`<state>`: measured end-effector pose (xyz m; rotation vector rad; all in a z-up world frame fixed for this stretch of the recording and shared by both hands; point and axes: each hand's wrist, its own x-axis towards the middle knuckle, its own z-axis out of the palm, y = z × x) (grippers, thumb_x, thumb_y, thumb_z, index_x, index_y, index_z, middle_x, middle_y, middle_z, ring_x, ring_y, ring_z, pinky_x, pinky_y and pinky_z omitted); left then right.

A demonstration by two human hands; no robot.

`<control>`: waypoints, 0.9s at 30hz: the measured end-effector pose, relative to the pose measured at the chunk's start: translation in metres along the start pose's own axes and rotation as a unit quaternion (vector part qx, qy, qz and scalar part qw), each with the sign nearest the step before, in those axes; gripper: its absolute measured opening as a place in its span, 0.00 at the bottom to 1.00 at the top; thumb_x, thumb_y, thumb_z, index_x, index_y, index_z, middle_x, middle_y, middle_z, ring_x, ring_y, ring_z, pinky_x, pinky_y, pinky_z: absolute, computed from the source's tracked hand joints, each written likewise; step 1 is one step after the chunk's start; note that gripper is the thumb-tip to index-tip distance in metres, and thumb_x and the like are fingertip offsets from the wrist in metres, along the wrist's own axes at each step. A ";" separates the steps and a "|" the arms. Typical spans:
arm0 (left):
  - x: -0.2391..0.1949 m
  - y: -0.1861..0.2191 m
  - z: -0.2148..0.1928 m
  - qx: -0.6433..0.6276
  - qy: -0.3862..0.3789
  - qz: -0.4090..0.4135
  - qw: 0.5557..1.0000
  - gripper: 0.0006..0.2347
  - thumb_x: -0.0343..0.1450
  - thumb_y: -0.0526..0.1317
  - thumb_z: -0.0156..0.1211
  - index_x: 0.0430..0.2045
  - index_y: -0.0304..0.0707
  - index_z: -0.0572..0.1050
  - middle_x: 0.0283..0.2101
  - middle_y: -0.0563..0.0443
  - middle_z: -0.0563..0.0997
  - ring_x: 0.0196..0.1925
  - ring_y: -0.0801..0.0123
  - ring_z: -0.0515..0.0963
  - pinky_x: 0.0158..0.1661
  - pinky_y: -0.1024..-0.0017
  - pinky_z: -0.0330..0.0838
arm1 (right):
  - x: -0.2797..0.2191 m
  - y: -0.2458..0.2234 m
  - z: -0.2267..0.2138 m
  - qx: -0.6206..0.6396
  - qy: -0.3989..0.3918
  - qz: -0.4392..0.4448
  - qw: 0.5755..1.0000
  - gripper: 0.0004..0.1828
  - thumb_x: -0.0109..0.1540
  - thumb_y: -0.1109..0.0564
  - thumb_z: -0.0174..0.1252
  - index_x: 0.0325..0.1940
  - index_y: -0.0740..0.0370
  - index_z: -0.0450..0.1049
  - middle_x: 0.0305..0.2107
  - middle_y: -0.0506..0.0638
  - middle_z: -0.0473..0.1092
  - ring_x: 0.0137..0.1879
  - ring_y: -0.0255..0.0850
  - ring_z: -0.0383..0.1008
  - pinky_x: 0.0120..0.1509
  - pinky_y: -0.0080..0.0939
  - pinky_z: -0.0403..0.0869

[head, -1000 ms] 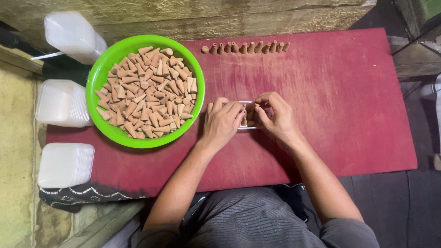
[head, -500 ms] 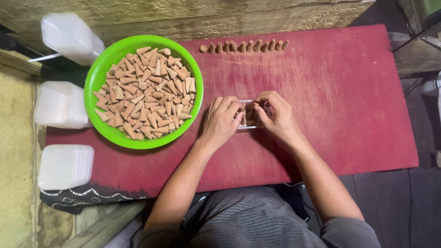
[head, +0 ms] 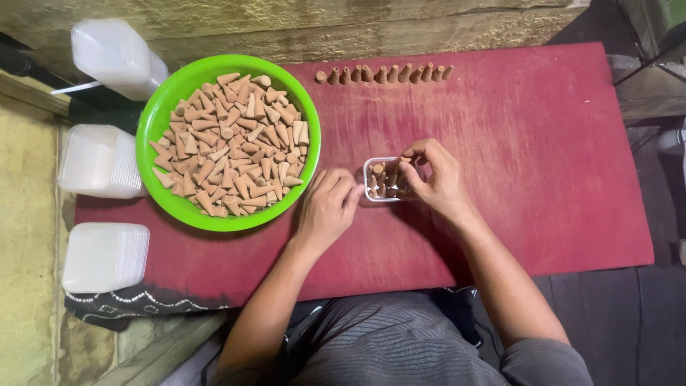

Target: Packaging incense cones from a large bowl into small plastic containers by hand.

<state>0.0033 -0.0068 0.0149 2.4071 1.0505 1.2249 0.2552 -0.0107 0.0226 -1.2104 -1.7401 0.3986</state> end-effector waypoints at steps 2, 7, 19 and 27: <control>-0.021 0.002 -0.013 0.001 -0.003 -0.019 1.000 0.09 0.77 0.41 0.56 0.26 0.44 0.73 0.32 0.51 0.75 0.34 0.56 0.78 0.36 0.63 0.73 | 0.006 -0.002 0.002 0.002 -0.004 0.001 1.000 0.09 0.63 0.59 0.67 0.45 0.62 0.77 0.33 0.55 0.73 0.37 0.52 0.77 0.43 0.48 0.76; -0.061 0.011 -0.066 0.026 0.057 -0.061 0.996 0.04 0.75 0.35 0.57 0.32 0.42 0.79 0.30 0.51 0.79 0.32 0.56 0.81 0.36 0.65 0.76 | 0.042 -0.030 0.005 0.004 -0.080 0.024 0.996 0.07 0.62 0.57 0.68 0.42 0.58 0.78 0.28 0.51 0.73 0.35 0.47 0.77 0.41 0.45 0.75; -0.068 -0.049 -0.176 0.184 0.223 -0.081 0.954 0.05 0.77 0.32 0.53 0.39 0.36 0.79 0.40 0.49 0.76 0.42 0.54 0.78 0.46 0.59 0.69 | 0.146 -0.103 0.098 0.108 -0.209 -0.024 0.972 0.09 0.65 0.54 0.63 0.49 0.55 0.75 0.29 0.51 0.75 0.38 0.47 0.78 0.46 0.48 0.76; -0.063 -0.071 -0.157 0.203 0.227 -0.184 0.935 0.17 0.68 0.30 0.47 0.49 0.41 0.76 0.54 0.48 0.73 0.68 0.50 0.65 0.67 0.56 0.52 | 0.151 -0.108 0.174 -0.187 -0.240 -0.300 0.904 0.11 0.60 0.49 0.64 0.45 0.49 0.79 0.43 0.48 0.73 0.51 0.52 0.68 0.51 0.53 0.69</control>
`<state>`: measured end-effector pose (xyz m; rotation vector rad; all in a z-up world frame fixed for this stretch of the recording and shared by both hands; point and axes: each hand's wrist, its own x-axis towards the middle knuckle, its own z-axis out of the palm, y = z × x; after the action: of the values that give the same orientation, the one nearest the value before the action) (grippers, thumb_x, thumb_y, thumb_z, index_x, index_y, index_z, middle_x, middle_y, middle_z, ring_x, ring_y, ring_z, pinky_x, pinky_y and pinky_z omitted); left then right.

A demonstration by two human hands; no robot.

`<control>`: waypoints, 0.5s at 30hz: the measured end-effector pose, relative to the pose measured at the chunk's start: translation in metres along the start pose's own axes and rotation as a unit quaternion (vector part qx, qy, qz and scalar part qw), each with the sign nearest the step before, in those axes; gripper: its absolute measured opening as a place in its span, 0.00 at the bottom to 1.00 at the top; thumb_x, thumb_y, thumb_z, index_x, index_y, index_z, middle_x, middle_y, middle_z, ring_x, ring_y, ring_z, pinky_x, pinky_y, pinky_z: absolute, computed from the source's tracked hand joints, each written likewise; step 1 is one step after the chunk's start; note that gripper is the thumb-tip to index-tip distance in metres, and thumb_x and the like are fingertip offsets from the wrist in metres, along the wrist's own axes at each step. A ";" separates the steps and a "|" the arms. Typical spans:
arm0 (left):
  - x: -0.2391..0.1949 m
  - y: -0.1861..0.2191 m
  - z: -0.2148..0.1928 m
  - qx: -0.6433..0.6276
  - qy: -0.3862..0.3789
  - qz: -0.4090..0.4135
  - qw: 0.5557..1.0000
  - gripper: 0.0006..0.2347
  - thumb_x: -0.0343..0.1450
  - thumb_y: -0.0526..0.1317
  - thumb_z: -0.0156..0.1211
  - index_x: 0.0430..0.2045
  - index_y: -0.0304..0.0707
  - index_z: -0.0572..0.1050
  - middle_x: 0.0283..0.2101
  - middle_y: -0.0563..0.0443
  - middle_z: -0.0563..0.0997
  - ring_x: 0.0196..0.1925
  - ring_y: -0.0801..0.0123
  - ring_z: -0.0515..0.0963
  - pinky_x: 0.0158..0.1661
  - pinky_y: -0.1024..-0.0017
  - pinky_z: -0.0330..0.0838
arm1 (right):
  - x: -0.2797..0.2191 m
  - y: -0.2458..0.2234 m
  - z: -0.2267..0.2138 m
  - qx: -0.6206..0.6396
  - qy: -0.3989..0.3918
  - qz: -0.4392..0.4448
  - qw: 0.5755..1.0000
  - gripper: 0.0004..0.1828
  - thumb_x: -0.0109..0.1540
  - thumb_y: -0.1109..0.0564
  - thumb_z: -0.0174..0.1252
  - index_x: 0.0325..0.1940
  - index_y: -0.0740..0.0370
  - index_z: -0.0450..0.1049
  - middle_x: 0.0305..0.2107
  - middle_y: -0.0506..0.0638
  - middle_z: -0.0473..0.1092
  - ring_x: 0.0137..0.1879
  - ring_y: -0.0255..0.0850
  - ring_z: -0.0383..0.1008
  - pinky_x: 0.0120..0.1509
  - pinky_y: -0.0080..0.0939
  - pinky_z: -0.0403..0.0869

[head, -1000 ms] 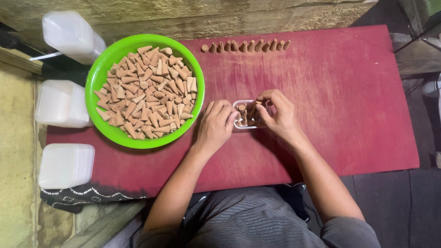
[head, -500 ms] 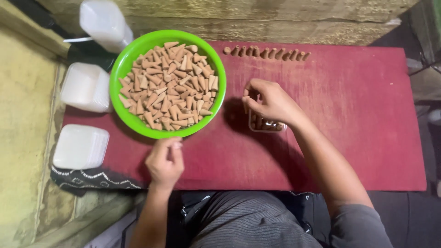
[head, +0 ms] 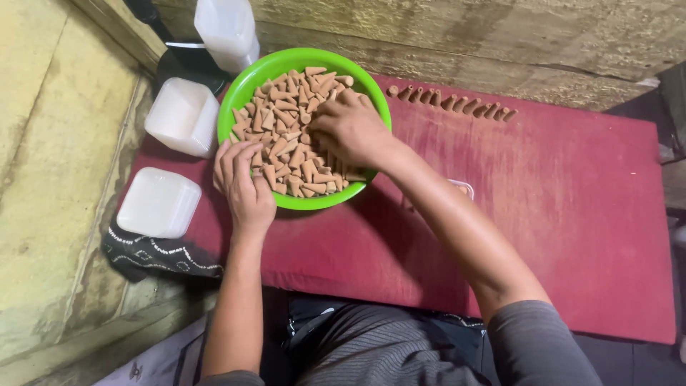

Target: Packaging incense cones from a large bowl into small plastic containers by hand.

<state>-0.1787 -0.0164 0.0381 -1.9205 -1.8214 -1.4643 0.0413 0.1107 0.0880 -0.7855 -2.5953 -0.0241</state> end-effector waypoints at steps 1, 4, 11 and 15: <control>-0.001 -0.002 0.003 0.000 0.000 -0.002 1.000 0.17 0.68 0.30 0.47 0.49 0.41 0.76 0.54 0.48 0.73 0.68 0.50 0.65 0.67 0.56 0.52 | -0.001 0.004 0.014 0.001 -0.001 -0.001 1.000 0.11 0.60 0.49 0.64 0.45 0.49 0.79 0.43 0.48 0.73 0.51 0.52 0.68 0.51 0.53 0.69; -0.004 -0.007 0.004 -0.005 -0.003 -0.025 1.000 0.19 0.66 0.31 0.46 0.50 0.45 0.76 0.55 0.51 0.74 0.70 0.52 0.63 0.68 0.56 0.51 | -0.001 0.010 0.044 -0.044 0.012 -0.003 0.999 0.10 0.58 0.47 0.61 0.41 0.48 0.74 0.40 0.43 0.71 0.53 0.47 0.65 0.49 0.49 0.63; -0.006 -0.008 0.007 -0.009 0.003 -0.025 1.000 0.20 0.65 0.30 0.46 0.50 0.44 0.76 0.52 0.51 0.76 0.69 0.52 0.65 0.69 0.57 0.52 | 0.010 -0.026 0.023 0.084 0.039 0.005 0.996 0.08 0.62 0.54 0.55 0.45 0.49 0.71 0.44 0.47 0.70 0.54 0.48 0.67 0.49 0.48 0.61; -0.008 -0.012 0.010 -0.028 0.007 -0.035 0.999 0.21 0.65 0.29 0.45 0.53 0.39 0.73 0.54 0.47 0.76 0.69 0.49 0.65 0.70 0.55 0.52 | 0.029 -0.057 -0.016 0.176 -0.102 -0.083 0.976 0.19 0.69 0.48 0.49 0.61 0.56 0.73 0.58 0.58 0.70 0.69 0.61 0.62 0.62 0.66 0.66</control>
<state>-0.1817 -0.0122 0.0212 -1.8860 -1.8782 -1.5626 -0.0048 0.0758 0.1198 -0.4626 -2.7368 0.4770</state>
